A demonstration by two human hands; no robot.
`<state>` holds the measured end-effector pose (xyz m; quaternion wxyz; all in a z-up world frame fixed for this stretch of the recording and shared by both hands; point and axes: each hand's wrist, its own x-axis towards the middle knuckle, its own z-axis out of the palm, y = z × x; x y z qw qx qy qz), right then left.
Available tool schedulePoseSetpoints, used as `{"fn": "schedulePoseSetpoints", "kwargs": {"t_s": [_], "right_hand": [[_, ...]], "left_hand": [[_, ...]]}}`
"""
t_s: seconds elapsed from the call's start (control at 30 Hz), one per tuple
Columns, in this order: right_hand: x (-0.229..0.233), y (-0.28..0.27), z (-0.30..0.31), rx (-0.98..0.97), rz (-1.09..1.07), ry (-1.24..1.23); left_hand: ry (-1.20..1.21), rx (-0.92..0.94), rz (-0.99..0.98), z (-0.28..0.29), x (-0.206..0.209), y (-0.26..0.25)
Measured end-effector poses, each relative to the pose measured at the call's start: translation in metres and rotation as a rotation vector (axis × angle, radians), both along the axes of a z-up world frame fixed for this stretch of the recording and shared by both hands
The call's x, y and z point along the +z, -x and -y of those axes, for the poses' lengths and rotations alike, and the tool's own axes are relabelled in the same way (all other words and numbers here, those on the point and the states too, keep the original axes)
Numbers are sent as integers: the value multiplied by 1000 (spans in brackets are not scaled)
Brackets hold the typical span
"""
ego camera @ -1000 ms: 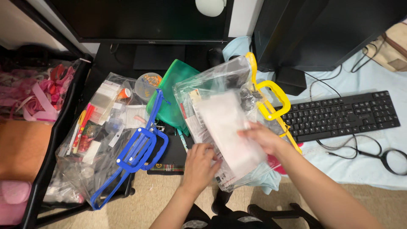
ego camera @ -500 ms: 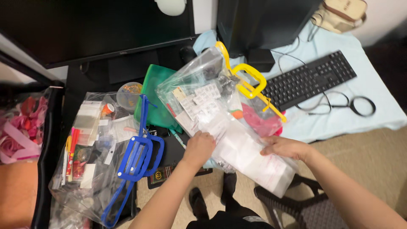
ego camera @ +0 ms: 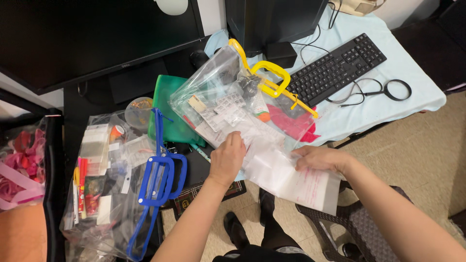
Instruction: The person organizes stationery and small items by sorting papers, pens, and other supplies into clear plastic bags and a green pouch. They place the organized bags and pouch into a rolling cart drawer next to a computer desk.
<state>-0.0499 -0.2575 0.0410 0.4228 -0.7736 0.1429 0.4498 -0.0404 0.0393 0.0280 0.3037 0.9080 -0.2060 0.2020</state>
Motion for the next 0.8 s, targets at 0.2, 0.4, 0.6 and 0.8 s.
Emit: {"fn": "schedulePoseSetpoints", "kwargs": {"t_s": [0.2,0.4,0.6,0.8], "right_hand": [[7,1,9,-159,-39,-226],[-14,1,11,79,120,-56],[-15,5,13,-47,27,-121],[-1,-1,8,-158,2,-343]], "left_hand": [[-64,-120,-239,-1,-13,5],[54,-186,-311,0,-20,0],[-55,-108,-419,18,0,9],[-200,-171,-328,26,-7,12]]}}
